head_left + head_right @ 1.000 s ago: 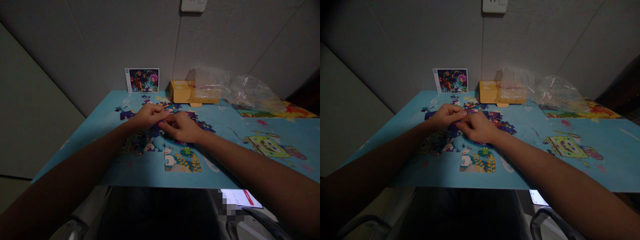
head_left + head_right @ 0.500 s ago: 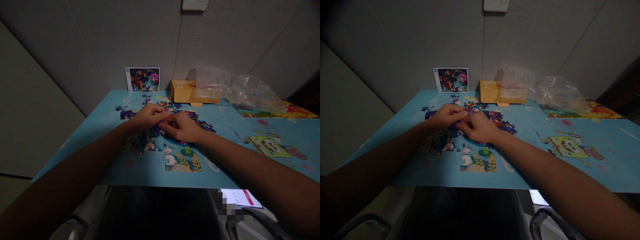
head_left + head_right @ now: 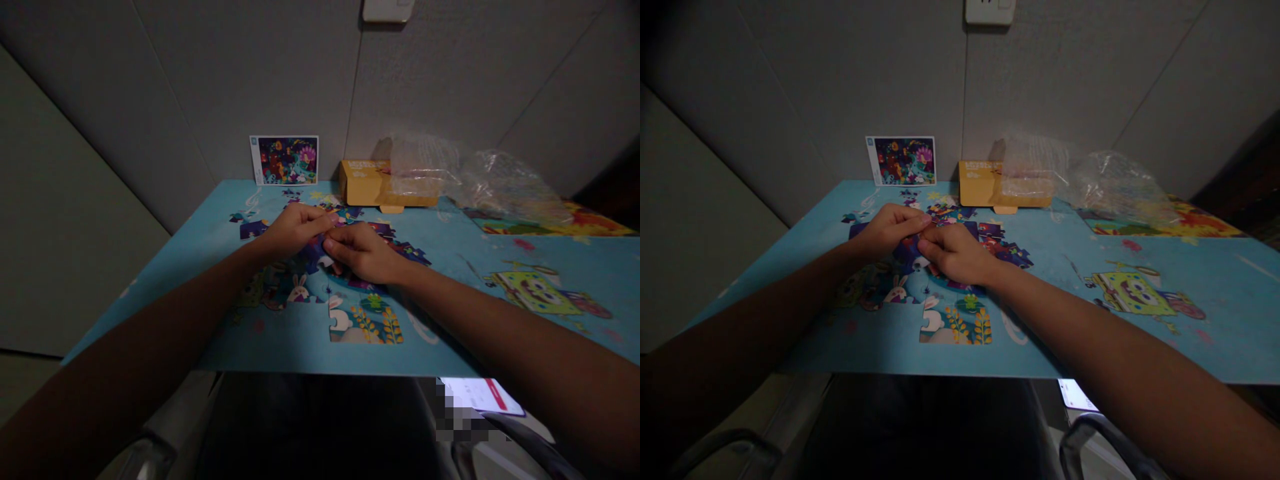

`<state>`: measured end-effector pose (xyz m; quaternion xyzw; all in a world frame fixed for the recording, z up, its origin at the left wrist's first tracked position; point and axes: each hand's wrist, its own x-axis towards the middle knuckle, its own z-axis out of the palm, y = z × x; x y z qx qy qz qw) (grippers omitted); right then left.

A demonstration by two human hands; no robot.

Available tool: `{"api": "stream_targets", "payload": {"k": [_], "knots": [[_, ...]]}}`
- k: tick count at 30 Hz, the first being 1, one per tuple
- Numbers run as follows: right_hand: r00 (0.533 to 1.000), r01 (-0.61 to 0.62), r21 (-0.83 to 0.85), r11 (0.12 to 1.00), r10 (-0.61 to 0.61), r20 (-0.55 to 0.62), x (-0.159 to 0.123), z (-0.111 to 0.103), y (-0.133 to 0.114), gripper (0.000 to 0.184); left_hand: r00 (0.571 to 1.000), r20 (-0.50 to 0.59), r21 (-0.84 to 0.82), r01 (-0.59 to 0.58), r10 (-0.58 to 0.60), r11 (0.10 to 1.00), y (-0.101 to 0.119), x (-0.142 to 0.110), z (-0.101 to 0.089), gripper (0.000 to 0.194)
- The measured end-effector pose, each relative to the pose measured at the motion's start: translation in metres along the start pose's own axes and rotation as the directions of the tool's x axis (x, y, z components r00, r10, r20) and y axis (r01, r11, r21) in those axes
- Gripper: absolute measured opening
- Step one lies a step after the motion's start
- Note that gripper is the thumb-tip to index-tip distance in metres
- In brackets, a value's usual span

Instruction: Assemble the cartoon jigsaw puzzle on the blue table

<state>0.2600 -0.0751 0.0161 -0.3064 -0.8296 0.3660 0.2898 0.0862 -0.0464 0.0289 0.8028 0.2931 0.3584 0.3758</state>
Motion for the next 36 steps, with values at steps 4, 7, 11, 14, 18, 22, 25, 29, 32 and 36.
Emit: {"api": "stream_targets", "payload": {"k": [4, 7, 11, 14, 18, 22, 25, 29, 32, 36], "knots": [[1.000, 0.005, 0.032, 0.999, -0.005, 0.014, -0.0004, -0.0001, 0.0008, 0.035, 1.000, -0.017, -0.008, -0.006, 0.006, 1.000, 0.0016, -0.0003, 0.0005, 0.044], [1.000, 0.009, 0.041, 0.999, -0.010, 0.019, -0.0004, -0.0003, 0.0015, 0.036, 1.000, -0.021, -0.021, -0.018, 0.017, 1.000, 0.0004, 0.0000, 0.0004, 0.047], [0.999, 0.029, -0.009, 1.000, -0.029, 0.015, 0.0001, -0.0001, -0.0007, 0.034, 1.000, -0.024, -0.034, 0.005, -0.005, 0.999, -0.0001, -0.0001, 0.0004, 0.049], [0.999, 0.038, -0.063, 0.997, -0.037, 0.022, 0.0002, 0.0002, -0.0036, 0.033, 0.999, -0.032, -0.045, 0.031, -0.032, 0.999, 0.0007, -0.0003, 0.0007, 0.051], [0.999, 0.031, -0.088, 0.996, -0.029, 0.031, 0.0000, -0.0001, -0.0054, 0.034, 0.998, -0.039, -0.052, 0.043, -0.045, 0.998, 0.0005, -0.0002, 0.0011, 0.052], [0.999, 0.019, -0.105, 0.994, -0.016, 0.032, 0.0004, -0.0002, -0.0053, 0.034, 0.998, -0.038, -0.050, 0.044, -0.046, 0.998, 0.0000, -0.0004, 0.0012, 0.053], [0.999, 0.011, -0.099, 0.995, -0.007, 0.039, 0.0004, -0.0001, -0.0054, 0.033, 0.998, -0.040, -0.050, 0.041, -0.043, 0.998, 0.0002, -0.0004, 0.0012, 0.053], [0.999, -0.004, -0.093, 0.996, 0.008, 0.047, 0.0001, -0.0004, -0.0060, 0.033, 0.998, -0.033, -0.064, 0.060, -0.062, 0.996, 0.0002, 0.0001, 0.0015, 0.056], [0.999, 0.008, -0.118, 0.993, -0.002, 0.049, 0.0000, -0.0008, -0.0054, 0.032, 0.997, -0.024, -0.084, 0.067, -0.069, 0.994, -0.0006, 0.0001, 0.0019, 0.058], [0.998, 0.050, -0.163, 0.985, -0.044, 0.041, -0.0001, -0.0008, -0.0038, 0.033, 0.997, -0.019, -0.092, 0.067, -0.069, 0.994, -0.0016, -0.0002, 0.0022, 0.058]]}}
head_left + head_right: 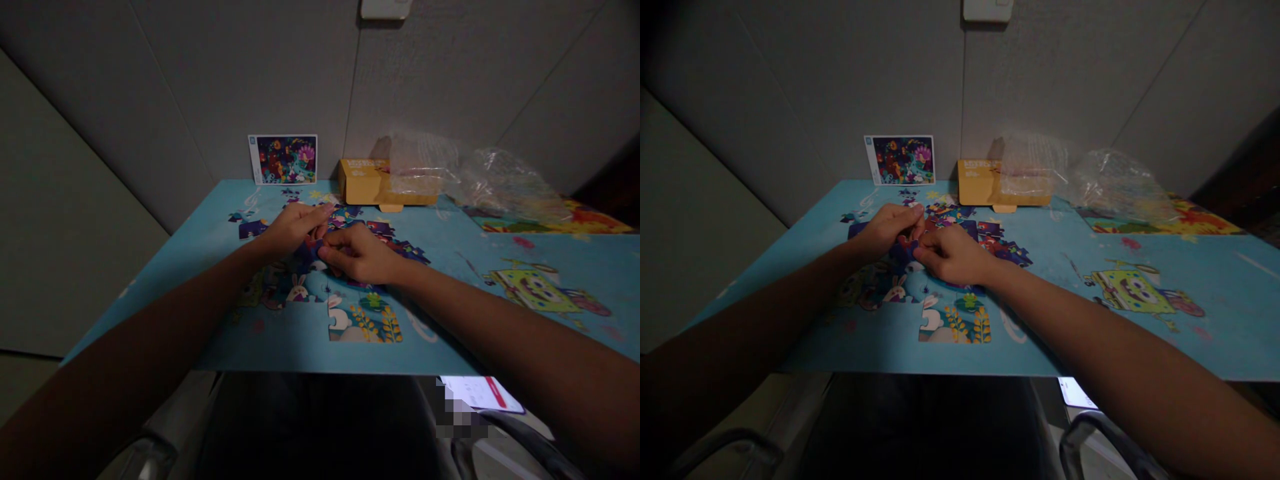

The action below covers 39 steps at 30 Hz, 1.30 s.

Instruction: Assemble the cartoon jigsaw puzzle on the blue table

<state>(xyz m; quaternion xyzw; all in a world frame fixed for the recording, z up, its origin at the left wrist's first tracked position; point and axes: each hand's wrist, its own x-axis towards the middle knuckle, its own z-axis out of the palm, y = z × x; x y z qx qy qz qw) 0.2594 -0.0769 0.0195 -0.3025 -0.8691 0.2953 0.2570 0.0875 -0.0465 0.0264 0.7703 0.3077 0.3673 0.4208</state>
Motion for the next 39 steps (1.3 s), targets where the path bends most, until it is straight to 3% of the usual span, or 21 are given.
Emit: {"api": "stream_targets", "payload": {"k": [20, 24, 31, 36, 39], "knots": [[0.999, -0.029, -0.123, 0.992, 0.031, 0.012, 0.0006, 0.0020, -0.0015, 0.030, 0.995, 0.083, 0.129, -0.069, 0.058, 0.989, -0.0032, 0.0001, -0.0001, 0.048], [1.000, -0.015, -0.144, 0.989, 0.018, 0.024, 0.0006, 0.0020, -0.0024, 0.032, 0.989, 0.145, 0.169, -0.037, 0.012, 0.985, -0.0045, 0.0002, -0.0008, 0.040], [0.998, 0.043, -0.139, 0.989, -0.035, 0.058, 0.0008, 0.0034, -0.0020, 0.033, 0.980, 0.194, 0.249, -0.083, 0.034, 0.965, -0.0041, -0.0004, -0.0016, 0.039], [0.999, 0.025, -0.144, 0.989, -0.021, 0.033, 0.0006, 0.0043, -0.0018, 0.032, 0.986, 0.163, 0.235, -0.064, 0.026, 0.970, -0.0024, 0.0009, -0.0019, 0.038], [0.996, 0.011, -0.129, 0.992, -0.023, -0.091, 0.0002, 0.0031, -0.0037, 0.034, 0.993, 0.114, 0.132, -0.032, 0.017, 0.991, 0.0030, 0.0011, -0.0085, 0.034]]}}
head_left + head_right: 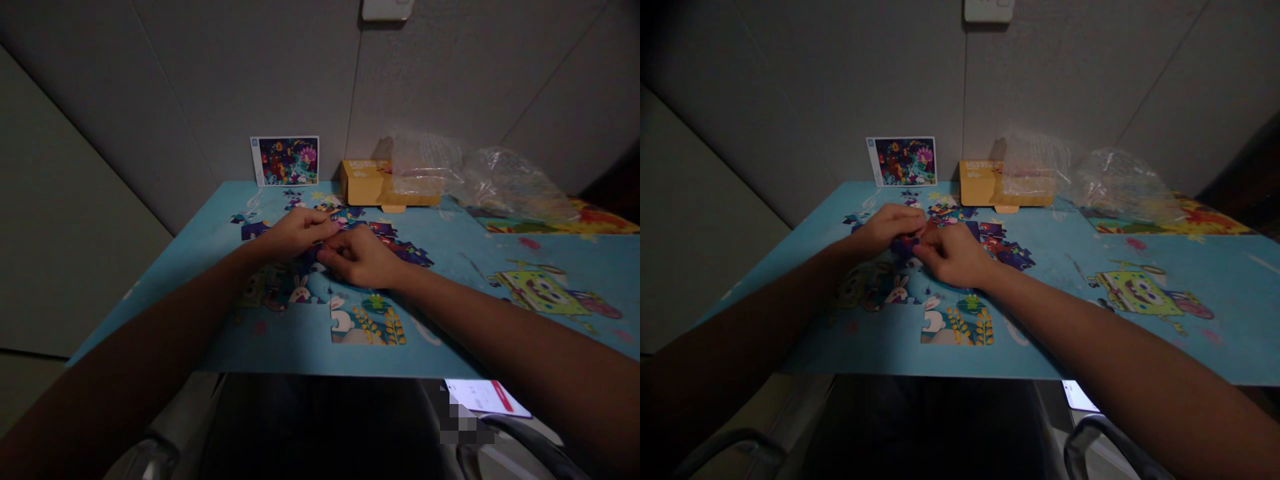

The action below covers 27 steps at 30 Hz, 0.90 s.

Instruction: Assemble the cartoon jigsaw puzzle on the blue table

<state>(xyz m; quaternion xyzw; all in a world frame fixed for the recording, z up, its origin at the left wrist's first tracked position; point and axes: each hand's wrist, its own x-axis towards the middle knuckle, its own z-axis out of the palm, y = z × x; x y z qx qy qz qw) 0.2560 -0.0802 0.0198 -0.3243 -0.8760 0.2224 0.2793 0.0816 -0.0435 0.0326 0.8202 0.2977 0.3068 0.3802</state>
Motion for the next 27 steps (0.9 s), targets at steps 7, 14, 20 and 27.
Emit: {"api": "stream_targets", "payload": {"k": [7, 14, 20, 27], "knots": [[0.968, -0.026, 0.150, 0.988, 0.062, -0.244, -0.0009, -0.0048, -0.0005, 0.040, 0.983, -0.164, -0.443, 0.006, -0.088, 0.896, 0.0084, -0.0033, -0.0105, 0.016], [0.970, -0.026, 0.152, 0.988, 0.062, -0.234, -0.0009, -0.0032, -0.0008, 0.040, 0.982, -0.150, -0.465, 0.034, -0.116, 0.885, 0.0082, -0.0035, -0.0072, 0.014], [0.971, -0.021, 0.151, 0.988, 0.056, -0.234, -0.0010, -0.0032, -0.0003, 0.039, 0.984, -0.134, -0.481, 0.035, -0.113, 0.876, 0.0069, -0.0048, -0.0087, 0.015], [0.976, -0.034, 0.158, 0.987, 0.066, -0.208, -0.0003, -0.0023, -0.0005, 0.038, 0.988, -0.116, -0.489, 0.036, -0.106, 0.872, 0.0060, -0.0046, -0.0076, 0.017]]}}
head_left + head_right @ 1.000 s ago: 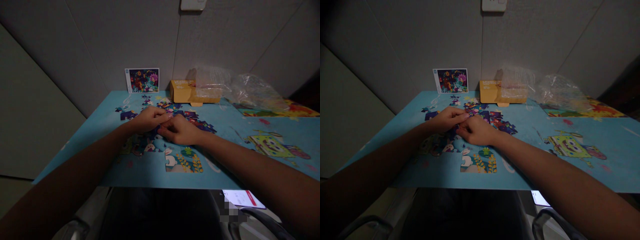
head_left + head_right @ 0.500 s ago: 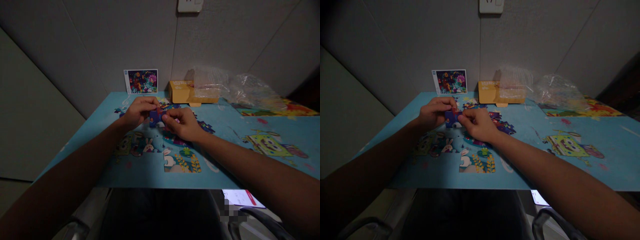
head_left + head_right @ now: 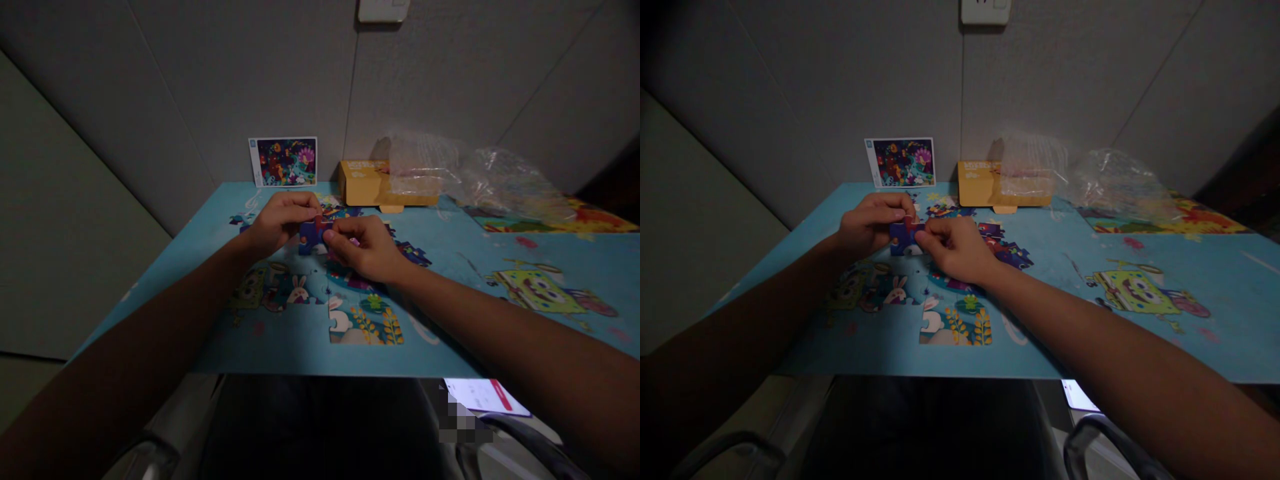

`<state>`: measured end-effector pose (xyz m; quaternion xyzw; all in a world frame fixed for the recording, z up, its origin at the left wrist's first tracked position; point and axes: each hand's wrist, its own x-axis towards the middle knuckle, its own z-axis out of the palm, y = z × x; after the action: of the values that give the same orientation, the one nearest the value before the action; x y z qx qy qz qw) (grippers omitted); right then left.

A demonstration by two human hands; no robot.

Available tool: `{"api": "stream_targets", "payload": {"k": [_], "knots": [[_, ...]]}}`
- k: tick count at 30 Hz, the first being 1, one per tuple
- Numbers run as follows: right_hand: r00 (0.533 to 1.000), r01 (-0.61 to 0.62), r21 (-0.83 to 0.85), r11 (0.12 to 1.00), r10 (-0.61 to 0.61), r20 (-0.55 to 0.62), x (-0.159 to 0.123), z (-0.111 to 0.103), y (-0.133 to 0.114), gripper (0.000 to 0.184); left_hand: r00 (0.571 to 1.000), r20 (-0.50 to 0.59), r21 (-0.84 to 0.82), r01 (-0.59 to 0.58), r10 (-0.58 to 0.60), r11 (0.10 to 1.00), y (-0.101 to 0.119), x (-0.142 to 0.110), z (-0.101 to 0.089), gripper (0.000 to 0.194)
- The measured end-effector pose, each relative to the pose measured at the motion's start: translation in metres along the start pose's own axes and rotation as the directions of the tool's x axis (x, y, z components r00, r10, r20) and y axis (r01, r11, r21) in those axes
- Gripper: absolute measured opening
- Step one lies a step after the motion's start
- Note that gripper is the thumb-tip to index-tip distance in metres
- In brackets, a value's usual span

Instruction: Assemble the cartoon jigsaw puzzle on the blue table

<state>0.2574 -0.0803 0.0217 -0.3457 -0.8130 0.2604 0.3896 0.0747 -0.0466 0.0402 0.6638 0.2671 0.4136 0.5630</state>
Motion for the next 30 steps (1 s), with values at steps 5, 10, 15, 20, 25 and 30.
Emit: {"api": "stream_targets", "payload": {"k": [5, 10, 15, 20, 25, 30], "knots": [[0.998, -0.039, 0.019, 0.999, 0.038, 0.042, 0.0009, 0.0022, 0.0010, 0.033, 1.000, -0.019, 0.077, -0.009, 0.011, 0.997, -0.0030, 0.0016, -0.0006, 0.017], [0.996, -0.056, 0.055, 0.997, 0.053, 0.066, 0.0017, 0.0036, 0.0020, 0.029, 1.000, 0.024, 0.139, 0.005, -0.009, 0.990, -0.0063, 0.0016, -0.0038, 0.016], [0.997, -0.044, 0.016, 0.999, 0.043, 0.071, 0.0016, 0.0026, 0.0011, 0.027, 0.998, 0.055, 0.165, -0.034, 0.025, 0.986, -0.0084, 0.0017, -0.0054, 0.015], [0.995, -0.040, -0.016, 0.999, 0.041, 0.087, 0.0011, 0.0025, 0.0007, 0.028, 0.993, 0.102, 0.177, -0.078, 0.060, 0.981, -0.0084, 0.0021, -0.0062, 0.013], [0.995, -0.016, -0.001, 1.000, 0.016, 0.103, -0.0001, 0.0054, 0.0021, 0.031, 0.983, 0.183, 0.186, -0.067, 0.032, 0.980, -0.0061, 0.0009, -0.0023, 0.015], [0.990, -0.010, -0.020, 1.000, 0.013, 0.142, -0.0015, 0.0068, 0.0033, 0.035, 0.976, 0.218, 0.219, -0.027, -0.022, 0.975, -0.0031, -0.0007, 0.0037, 0.021]]}}
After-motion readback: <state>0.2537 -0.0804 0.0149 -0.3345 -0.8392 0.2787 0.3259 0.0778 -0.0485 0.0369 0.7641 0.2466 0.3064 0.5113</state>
